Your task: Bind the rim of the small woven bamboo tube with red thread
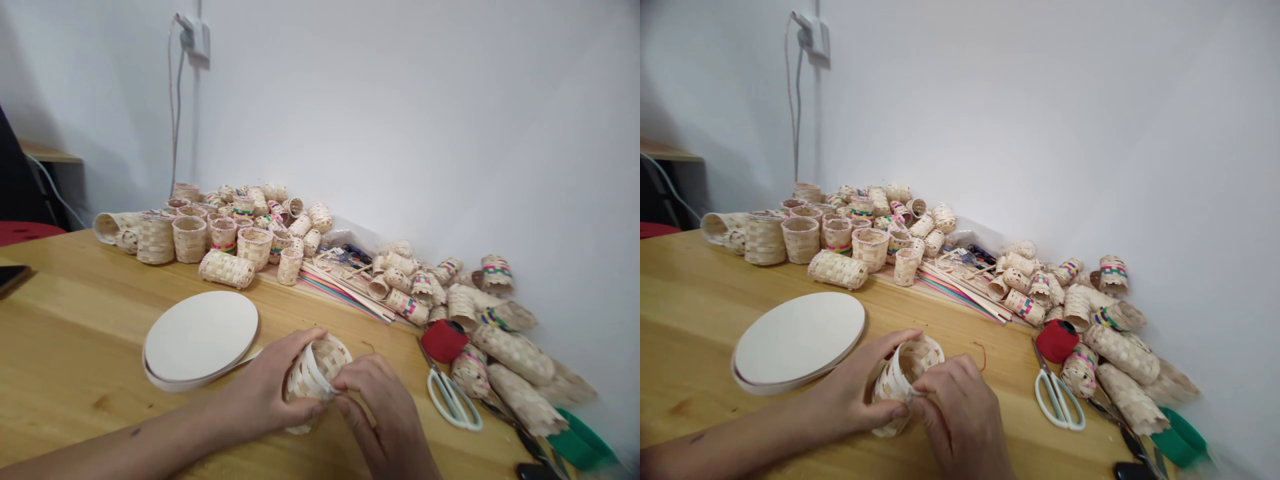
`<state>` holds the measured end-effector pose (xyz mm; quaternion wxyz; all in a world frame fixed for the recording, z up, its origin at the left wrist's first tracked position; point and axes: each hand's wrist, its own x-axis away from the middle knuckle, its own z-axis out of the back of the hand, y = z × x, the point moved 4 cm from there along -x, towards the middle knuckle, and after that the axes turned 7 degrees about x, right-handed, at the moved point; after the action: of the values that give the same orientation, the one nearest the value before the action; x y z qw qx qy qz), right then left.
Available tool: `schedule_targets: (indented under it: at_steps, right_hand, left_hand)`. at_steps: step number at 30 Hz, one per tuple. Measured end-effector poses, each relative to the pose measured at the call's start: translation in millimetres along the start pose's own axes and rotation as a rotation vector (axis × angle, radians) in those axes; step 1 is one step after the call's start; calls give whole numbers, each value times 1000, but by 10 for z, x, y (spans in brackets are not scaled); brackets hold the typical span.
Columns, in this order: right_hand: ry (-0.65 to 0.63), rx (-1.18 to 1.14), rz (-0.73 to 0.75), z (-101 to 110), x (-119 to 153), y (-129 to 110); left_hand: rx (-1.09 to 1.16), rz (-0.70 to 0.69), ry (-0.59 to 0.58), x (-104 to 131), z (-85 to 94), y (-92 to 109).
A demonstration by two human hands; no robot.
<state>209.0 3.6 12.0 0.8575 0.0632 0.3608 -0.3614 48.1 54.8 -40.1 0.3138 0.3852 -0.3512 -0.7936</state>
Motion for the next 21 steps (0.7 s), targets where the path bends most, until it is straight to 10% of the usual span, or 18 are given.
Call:
schedule_targets:
  at_steps: [6, 21]
  right_hand:
    - [-13, 33, -14, -37, -16, 15]
    - [-25, 52, 76, -75, 11, 23]
  left_hand:
    - [28, 30, 2, 20, -9, -29]
    - [44, -410, -63, -59, 321, 466]
